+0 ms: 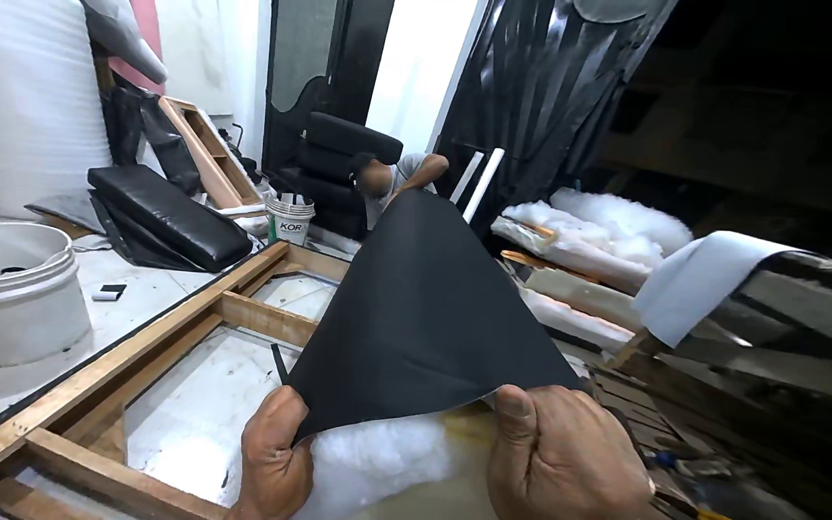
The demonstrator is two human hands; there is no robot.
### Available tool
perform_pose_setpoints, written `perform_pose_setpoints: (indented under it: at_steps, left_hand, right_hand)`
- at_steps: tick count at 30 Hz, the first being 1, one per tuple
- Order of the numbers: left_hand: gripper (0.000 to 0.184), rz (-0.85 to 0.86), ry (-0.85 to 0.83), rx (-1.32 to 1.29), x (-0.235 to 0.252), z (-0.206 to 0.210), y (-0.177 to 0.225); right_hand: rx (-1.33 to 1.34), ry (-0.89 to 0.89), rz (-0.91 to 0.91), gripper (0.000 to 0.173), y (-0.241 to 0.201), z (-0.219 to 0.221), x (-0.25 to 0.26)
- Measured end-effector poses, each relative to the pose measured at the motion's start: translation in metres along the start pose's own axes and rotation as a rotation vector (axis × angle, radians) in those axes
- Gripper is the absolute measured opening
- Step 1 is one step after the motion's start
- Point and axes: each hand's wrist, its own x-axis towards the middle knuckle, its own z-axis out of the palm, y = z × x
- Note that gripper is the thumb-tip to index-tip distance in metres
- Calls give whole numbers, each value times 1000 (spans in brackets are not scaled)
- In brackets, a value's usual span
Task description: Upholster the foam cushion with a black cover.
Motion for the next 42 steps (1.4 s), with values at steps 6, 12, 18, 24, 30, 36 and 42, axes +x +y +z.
perform_pose_setpoints:
  at_steps: [6, 12, 18, 24, 30, 36, 42]
  left_hand:
    - [37, 10, 3, 14, -1, 0, -1]
    - [37, 9, 7, 9, -1, 1, -1]
    - [34, 6, 15, 19, -1, 2, 0]
    - [38, -1, 4, 15, -2, 1, 1]
    - [34, -4, 13, 16, -1, 1, 3]
    - [34, -11, 10, 31, -1, 1, 4]
    - [34, -7, 9, 30, -1, 1, 3]
  right_hand:
    - [1, 0, -2, 57, 0, 0, 1]
    - [7, 12, -1, 57, 1, 1, 0]
    - [10, 14, 0, 56, 1, 1, 1]
    - [-3, -19, 12, 58, 0, -1, 2]
    - [2, -30, 24, 57, -1, -1, 4]
    - [5, -30, 38, 58, -2, 0, 4]
    - [14, -29, 49, 58, -2, 0, 4]
